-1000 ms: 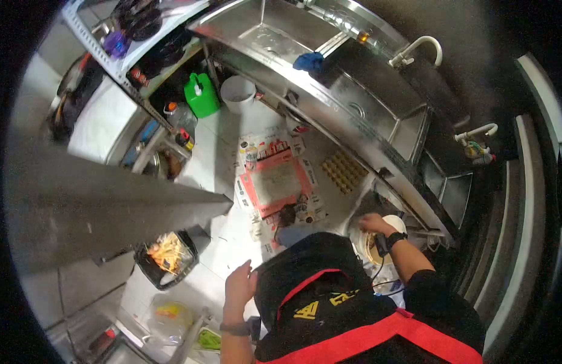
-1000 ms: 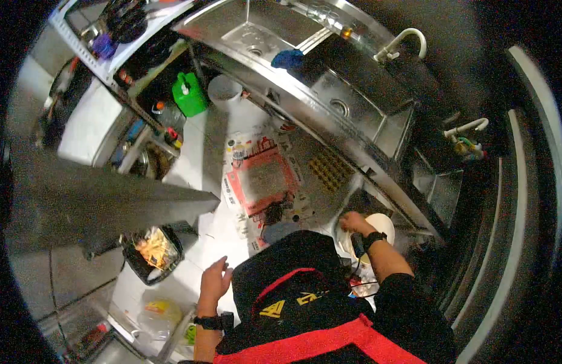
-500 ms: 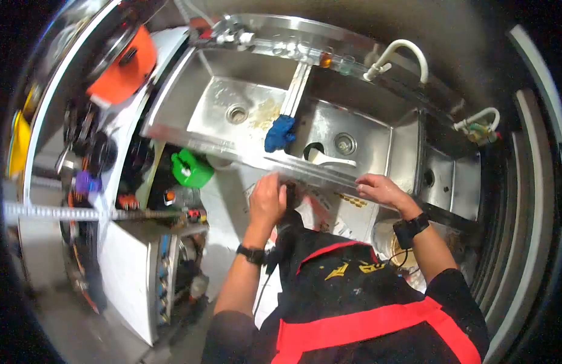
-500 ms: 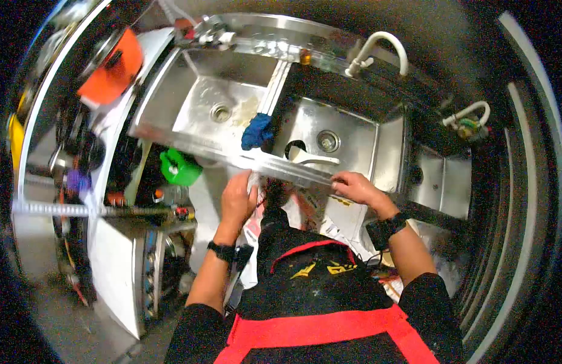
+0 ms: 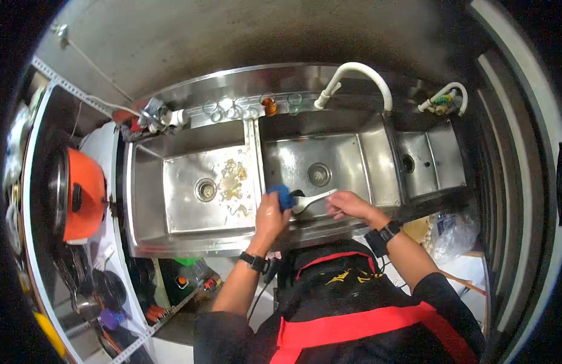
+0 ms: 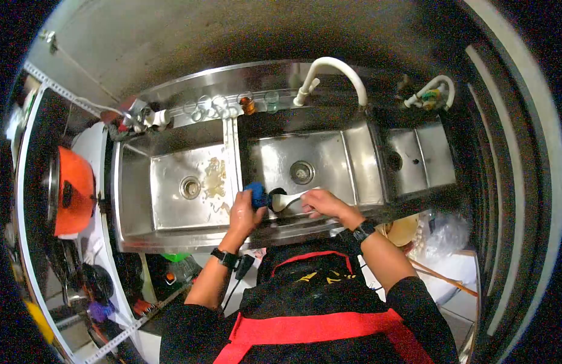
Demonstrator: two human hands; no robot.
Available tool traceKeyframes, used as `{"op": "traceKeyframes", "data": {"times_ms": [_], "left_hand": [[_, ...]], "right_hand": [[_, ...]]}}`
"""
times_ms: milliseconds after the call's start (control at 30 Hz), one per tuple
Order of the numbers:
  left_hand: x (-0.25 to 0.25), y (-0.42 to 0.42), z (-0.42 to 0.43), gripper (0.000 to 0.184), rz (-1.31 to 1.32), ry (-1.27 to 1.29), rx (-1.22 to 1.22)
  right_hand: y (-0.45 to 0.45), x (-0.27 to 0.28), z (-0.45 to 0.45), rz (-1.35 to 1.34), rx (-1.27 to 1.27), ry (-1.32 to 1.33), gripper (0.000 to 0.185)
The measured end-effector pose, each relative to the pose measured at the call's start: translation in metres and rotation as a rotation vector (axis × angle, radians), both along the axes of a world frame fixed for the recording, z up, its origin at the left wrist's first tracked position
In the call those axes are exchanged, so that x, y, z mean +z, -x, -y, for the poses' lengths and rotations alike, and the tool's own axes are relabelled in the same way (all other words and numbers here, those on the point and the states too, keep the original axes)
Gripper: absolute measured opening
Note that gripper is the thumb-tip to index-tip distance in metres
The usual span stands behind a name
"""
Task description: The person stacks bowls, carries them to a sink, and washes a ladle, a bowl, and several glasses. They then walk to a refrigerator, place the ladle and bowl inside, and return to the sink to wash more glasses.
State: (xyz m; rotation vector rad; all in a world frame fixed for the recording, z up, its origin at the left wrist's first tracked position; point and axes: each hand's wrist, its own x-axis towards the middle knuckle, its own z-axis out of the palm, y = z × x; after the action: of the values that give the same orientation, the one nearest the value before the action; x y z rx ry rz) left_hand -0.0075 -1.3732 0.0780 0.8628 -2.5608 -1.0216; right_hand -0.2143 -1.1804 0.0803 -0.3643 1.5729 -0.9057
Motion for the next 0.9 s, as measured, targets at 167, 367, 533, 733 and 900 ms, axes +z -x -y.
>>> {"op": "traceKeyframes", "data": {"times_ms": [167,367,533,733,900], "left_hand": [[0.013,0.072,-0.022,0.062,-0.238,-0.442,-0.479],[-0.124,0.125,-0.016,0.034,0.247,-0.167,-0.553],[-0.253,0.158,-0.049,0.031,0.518,-0.047,-0.884],[-0.229,0.185,-0.071,0.031,0.606,-0.119,-0.849],[-0.258,0.168,-0.061,0.037,0.497,-0.194,-0.487]], "right_hand": [[0.004,0.01,0.014,0.608,-0.53,0.228,0.031],[0.055,0.022,-0.044,0.417,-0.65,0.219,0.026],[0.096,0.018,-0.109,0.092,-0.623,-0.037,0.026],[0.12,0.024,-0.14,-0.48,-0.357,-0.289,0.027],[0.144,0.051,-0.13,-0.033,-0.731,-0.179,0.035]]}}
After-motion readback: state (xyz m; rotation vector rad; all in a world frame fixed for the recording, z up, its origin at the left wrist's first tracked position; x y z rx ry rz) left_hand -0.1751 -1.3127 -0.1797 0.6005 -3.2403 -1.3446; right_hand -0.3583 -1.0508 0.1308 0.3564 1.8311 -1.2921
